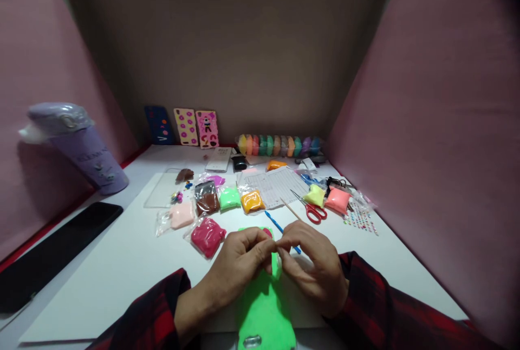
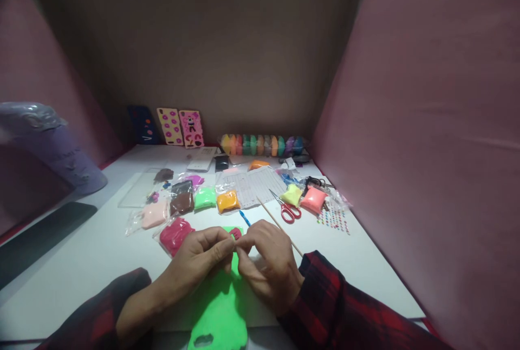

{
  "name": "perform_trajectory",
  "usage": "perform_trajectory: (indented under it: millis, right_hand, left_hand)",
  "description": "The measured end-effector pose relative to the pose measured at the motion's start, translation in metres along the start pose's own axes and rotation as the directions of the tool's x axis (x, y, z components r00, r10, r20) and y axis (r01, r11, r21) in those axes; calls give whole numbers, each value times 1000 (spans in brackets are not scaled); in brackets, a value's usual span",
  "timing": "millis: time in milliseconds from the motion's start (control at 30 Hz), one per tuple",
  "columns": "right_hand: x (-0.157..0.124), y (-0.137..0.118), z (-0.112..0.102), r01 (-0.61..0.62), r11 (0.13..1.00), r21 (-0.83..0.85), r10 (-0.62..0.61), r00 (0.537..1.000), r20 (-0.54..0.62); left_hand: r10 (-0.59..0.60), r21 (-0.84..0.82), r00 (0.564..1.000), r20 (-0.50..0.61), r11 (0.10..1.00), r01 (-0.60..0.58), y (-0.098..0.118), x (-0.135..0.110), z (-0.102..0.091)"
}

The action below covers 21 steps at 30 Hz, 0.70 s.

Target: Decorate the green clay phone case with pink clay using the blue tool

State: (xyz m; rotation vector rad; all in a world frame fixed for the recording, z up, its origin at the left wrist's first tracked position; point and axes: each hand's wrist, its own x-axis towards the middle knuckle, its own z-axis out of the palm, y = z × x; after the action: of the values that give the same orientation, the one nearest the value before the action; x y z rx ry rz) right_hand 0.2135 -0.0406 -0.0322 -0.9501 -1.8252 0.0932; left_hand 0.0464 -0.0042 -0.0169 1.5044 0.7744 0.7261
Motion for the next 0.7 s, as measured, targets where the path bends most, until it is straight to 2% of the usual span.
perform_trajectory:
  millis: [100, 200, 400, 567, 700]
  right_hand:
    - [1, 1, 0, -125, 989, 80, 129, 991, -41]
    - [0, 3, 0, -175, 979, 104, 179, 983, -33]
    - [-1, 2, -2, -167, 978, 124, 166, 986, 16]
    - [-3, 3, -2, -146, 979, 142, 145, 989, 16]
    - [1, 1, -4, -48, 987, 156, 44, 999, 31]
  left_hand:
    - [-26, -62, 1000, 4, 998, 26, -3, 1, -1]
    - [-41, -173, 999, 17, 984, 43, -7, 4, -2]
    - [-49, -334, 999, 16, 941, 51, -6, 5, -3]
    - [-114, -314, 993, 21, 942, 114, -2, 3, -3]
    - [-197, -268, 980, -4, 945, 188, -3, 3, -1]
